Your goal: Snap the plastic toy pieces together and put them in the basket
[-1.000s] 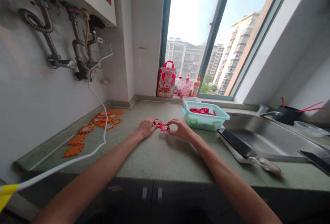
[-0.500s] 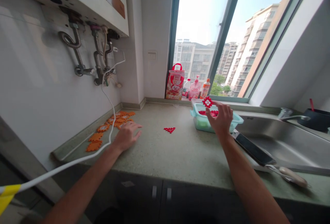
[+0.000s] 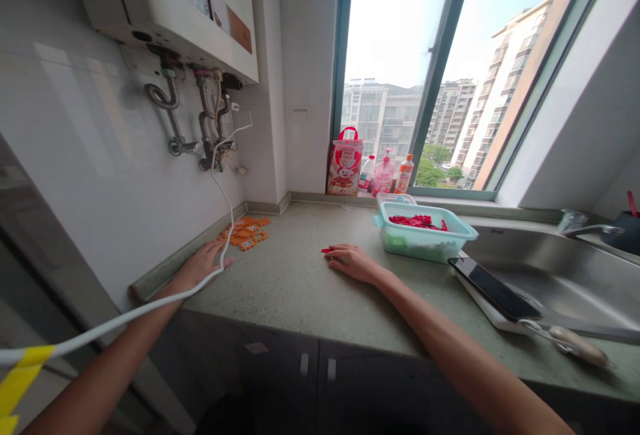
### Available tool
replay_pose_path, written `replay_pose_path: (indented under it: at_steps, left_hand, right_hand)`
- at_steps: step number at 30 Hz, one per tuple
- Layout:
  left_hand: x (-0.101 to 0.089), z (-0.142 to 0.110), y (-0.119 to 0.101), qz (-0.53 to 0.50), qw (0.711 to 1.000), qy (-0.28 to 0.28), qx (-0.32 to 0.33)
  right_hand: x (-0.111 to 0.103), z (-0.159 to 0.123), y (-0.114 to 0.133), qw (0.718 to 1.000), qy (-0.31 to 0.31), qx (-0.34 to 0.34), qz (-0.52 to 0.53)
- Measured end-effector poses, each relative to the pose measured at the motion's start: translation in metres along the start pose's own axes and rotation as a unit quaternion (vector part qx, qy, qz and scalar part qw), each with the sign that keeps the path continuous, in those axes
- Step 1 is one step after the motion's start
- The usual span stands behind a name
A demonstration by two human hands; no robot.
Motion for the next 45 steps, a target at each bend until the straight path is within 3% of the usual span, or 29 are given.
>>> replay_pose_path:
  at_steps: [2, 5, 7, 10, 12, 14, 18, 20, 23, 25, 28, 31, 35, 39, 45]
  left_hand:
    - [0.002, -0.002, -0.001, -0.012, 1.0, -0.012, 0.0]
    - [0.001, -0.011, -0.008, -0.036, 0.999, -0.025, 0.012]
    - [-0.001, -0.018, -0.021, -0.06, 0.997, -0.015, 0.038]
    - [-0.008, -0.026, -0.049, -0.105, 0.99, 0.027, 0.094]
    - [-0.012, -0.029, -0.073, -0.134, 0.981, 0.06, 0.129]
    - [-0.014, -0.029, -0.099, -0.16, 0.97, 0.087, 0.163]
    - [-0.006, -0.019, -0.157, -0.21, 0.94, 0.138, 0.231]
    - [0.003, -0.009, -0.187, -0.239, 0.918, 0.158, 0.274]
    - [0.018, 0.008, -0.23, -0.278, 0.865, 0.199, 0.368]
    - [0.027, 0.02, -0.251, -0.28, 0.836, 0.211, 0.423]
    - [0.038, 0.035, -0.267, -0.261, 0.842, 0.167, 0.442]
    - [0.046, 0.045, -0.269, -0.248, 0.875, 0.103, 0.402]
    - [0.049, 0.047, -0.264, -0.209, 0.913, 0.05, 0.348]
    - [0.05, 0.048, -0.261, -0.193, 0.926, 0.021, 0.324]
    - [0.051, 0.054, -0.254, -0.225, 0.931, -0.01, 0.286]
  right_hand:
    - [0.003, -0.001, 0.001, 1.0, 0.019, 0.006, 0.018]
    - [-0.015, -0.002, 0.002, 1.0, 0.008, -0.024, -0.016]
    - [-0.039, -0.001, 0.001, 0.995, -0.048, -0.06, -0.058]
    - [-0.088, -0.006, -0.008, 0.969, -0.202, -0.068, -0.125]
    - [-0.122, -0.016, -0.022, 0.93, -0.313, -0.025, -0.189]
    - [-0.151, -0.03, -0.038, 0.888, -0.385, 0.036, -0.249]
    - [-0.177, -0.048, -0.06, 0.837, -0.403, 0.149, -0.338]
    - [-0.169, -0.045, -0.059, 0.849, -0.382, 0.153, -0.332]
    - [-0.13, -0.027, -0.042, 0.919, -0.302, 0.093, -0.236]
    - [-0.092, -0.013, -0.025, 0.967, -0.198, 0.043, -0.153]
    - [-0.042, -0.001, -0.004, 0.995, -0.069, -0.005, -0.069]
    - [-0.021, 0.001, 0.002, 1.0, -0.01, -0.011, -0.027]
    - [-0.023, -0.006, -0.011, 0.999, 0.017, 0.046, -0.005]
    - [-0.033, -0.011, -0.019, 0.998, 0.015, 0.061, -0.031]
    - [-0.034, 0.002, -0.004, 0.986, -0.146, 0.066, -0.043]
Point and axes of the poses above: each hand's wrist, its own z-axis towards the middle knuckle, its own x-axis out of the palm, y = z × x, the point moved 3 cm from there along z, towards the middle knuckle, and after that the axes turned 7 degrees about -y, right-handed, at the moved point
